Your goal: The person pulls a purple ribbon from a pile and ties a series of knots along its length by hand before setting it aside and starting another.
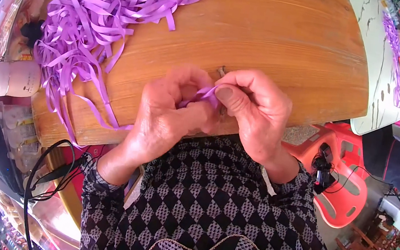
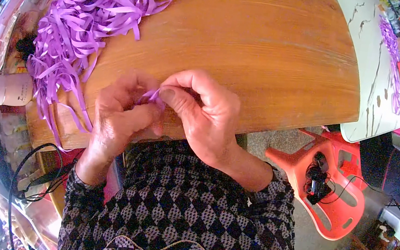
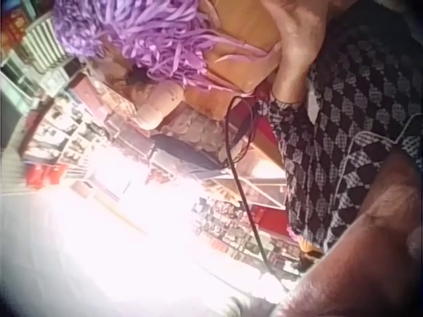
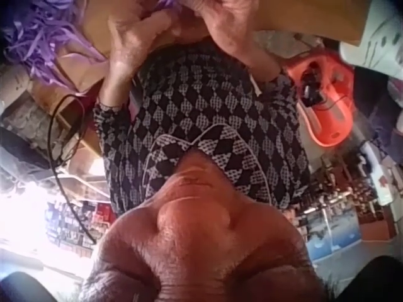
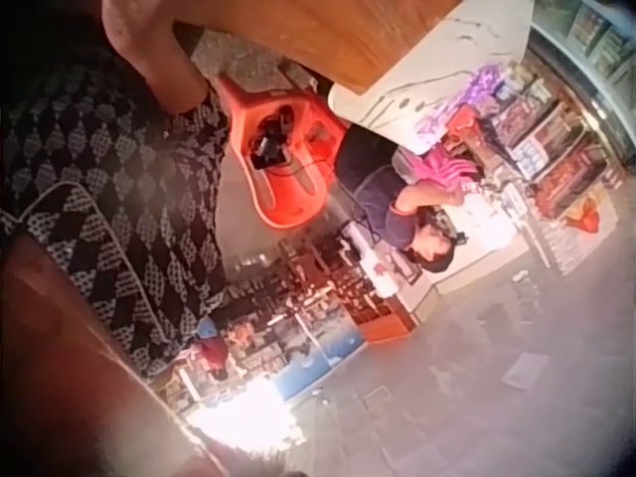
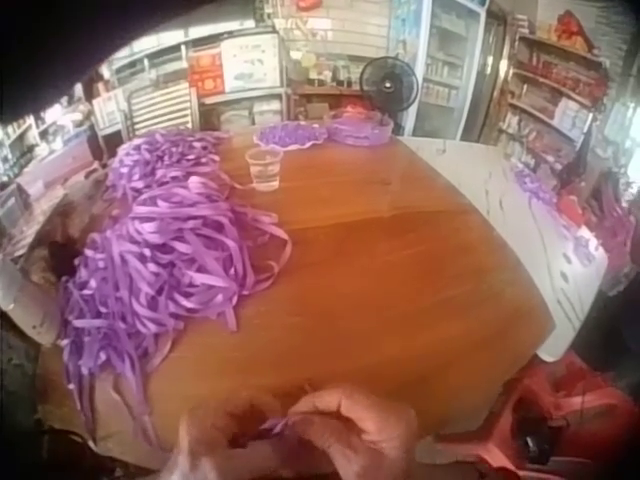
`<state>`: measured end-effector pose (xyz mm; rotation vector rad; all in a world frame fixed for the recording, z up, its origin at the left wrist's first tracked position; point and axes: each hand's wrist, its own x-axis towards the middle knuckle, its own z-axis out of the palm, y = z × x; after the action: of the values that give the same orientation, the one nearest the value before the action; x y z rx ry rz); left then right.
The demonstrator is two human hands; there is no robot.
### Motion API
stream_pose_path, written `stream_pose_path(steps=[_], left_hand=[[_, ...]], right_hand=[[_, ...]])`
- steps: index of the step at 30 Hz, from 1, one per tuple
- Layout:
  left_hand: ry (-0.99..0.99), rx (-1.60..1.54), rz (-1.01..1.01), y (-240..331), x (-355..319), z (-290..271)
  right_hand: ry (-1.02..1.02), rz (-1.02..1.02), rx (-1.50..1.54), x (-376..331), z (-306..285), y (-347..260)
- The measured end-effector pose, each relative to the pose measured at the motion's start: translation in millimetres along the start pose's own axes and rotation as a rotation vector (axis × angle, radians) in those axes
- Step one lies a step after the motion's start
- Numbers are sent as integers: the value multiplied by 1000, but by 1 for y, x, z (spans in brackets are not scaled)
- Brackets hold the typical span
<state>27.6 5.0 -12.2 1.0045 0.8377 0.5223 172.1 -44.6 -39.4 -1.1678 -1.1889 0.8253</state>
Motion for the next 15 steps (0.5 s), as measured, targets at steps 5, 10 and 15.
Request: stream_pose_path(steps=[5, 10, 15], left_hand=[[176, -9, 213, -6, -2, 7], [24, -85, 115, -1, -1, -8], [195, 145, 311, -12, -2, 6]], right_hand=[[9, 291, 368, 1, 5, -2], [-51, 356, 485, 3, 1, -4], [-23, 404, 504, 6, 1, -3]])
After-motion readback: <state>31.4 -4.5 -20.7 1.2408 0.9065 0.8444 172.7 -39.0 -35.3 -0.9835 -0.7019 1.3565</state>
